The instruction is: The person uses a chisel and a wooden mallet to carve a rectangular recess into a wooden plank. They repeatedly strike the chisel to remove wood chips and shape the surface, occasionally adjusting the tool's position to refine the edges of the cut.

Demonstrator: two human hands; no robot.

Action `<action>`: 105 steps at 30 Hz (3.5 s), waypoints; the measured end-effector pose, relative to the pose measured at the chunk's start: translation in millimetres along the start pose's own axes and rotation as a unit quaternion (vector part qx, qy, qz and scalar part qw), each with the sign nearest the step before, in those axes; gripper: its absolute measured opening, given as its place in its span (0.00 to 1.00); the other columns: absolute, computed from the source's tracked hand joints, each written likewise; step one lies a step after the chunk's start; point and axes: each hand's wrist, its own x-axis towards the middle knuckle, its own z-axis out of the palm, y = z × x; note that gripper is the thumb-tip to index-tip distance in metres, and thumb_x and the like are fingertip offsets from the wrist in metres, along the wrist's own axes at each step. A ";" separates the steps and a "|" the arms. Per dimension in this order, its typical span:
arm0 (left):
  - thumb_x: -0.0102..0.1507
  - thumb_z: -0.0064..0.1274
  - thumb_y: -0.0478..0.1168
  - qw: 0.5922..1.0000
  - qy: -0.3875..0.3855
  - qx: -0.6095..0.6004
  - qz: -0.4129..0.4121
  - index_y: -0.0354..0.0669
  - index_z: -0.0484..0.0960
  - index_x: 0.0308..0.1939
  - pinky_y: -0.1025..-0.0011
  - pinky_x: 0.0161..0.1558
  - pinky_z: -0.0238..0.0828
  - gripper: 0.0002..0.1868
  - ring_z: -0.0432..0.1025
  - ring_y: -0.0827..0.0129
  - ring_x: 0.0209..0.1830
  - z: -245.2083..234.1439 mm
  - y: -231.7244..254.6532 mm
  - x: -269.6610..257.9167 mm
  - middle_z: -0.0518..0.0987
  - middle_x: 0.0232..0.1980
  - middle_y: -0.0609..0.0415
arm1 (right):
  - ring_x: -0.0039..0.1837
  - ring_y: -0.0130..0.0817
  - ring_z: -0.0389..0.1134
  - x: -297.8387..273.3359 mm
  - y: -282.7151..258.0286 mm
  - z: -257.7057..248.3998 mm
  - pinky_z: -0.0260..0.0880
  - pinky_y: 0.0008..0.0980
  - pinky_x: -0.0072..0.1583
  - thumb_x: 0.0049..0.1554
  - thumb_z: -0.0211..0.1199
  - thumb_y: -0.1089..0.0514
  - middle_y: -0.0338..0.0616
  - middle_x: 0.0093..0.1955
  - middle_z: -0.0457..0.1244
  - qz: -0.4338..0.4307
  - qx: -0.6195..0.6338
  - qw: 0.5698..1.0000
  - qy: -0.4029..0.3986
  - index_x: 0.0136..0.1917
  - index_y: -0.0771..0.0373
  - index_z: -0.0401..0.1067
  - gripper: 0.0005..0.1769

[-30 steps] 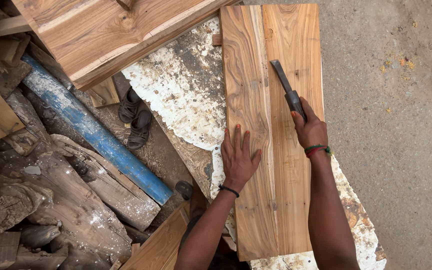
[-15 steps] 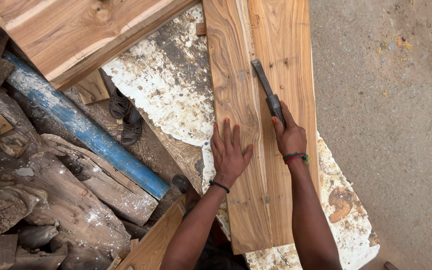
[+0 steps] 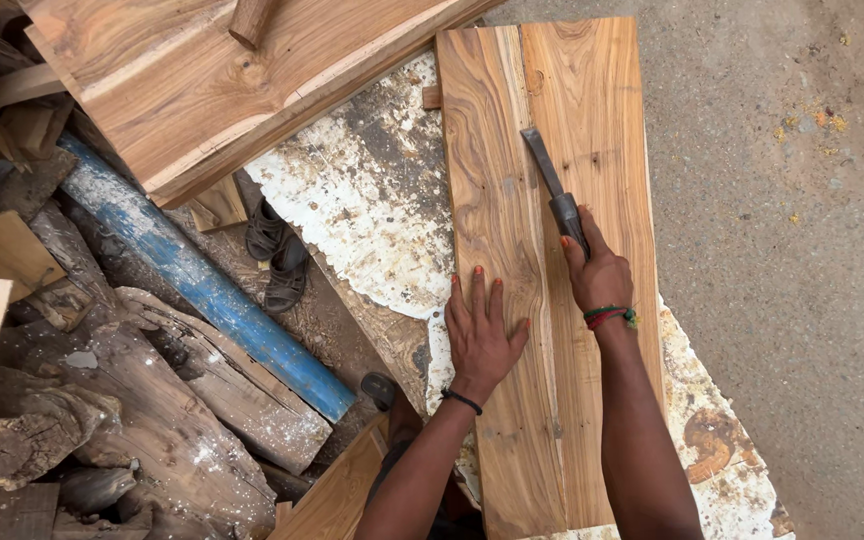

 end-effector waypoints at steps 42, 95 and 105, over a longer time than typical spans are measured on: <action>0.63 0.57 0.55 0.999 -0.029 -0.035 -0.016 0.35 0.69 0.71 0.34 0.72 0.45 0.39 0.43 0.32 0.80 5.6 -1.2 -4.1 0.53 0.81 0.36 | 0.47 0.65 0.70 108.6 -51.2 23.8 0.70 0.57 0.49 0.66 0.57 0.38 0.63 0.43 0.69 0.016 0.005 1.000 0.016 0.79 0.38 0.62 0.29; 0.63 0.55 0.58 0.991 -0.037 0.052 0.117 0.31 0.59 0.74 0.41 0.78 0.33 0.45 0.41 0.45 0.83 2.7 12.1 -86.8 0.50 0.82 0.37 | 0.51 0.57 0.70 -328.0 260.9 -23.2 0.70 0.53 0.54 0.54 0.72 0.41 0.57 0.48 0.68 0.155 -0.008 0.982 0.108 0.53 0.66 0.75 0.27; 0.62 0.28 0.80 0.921 -0.235 0.080 0.301 0.30 0.54 0.78 0.45 0.79 0.27 0.59 0.39 0.53 0.84 14.8 4.8 -9.7 0.49 0.82 0.38 | 0.58 0.55 0.69 -274.6 194.3 14.5 0.70 0.48 0.58 0.52 0.72 0.47 0.57 0.60 0.66 0.079 -0.051 0.961 0.260 0.55 0.67 0.73 0.26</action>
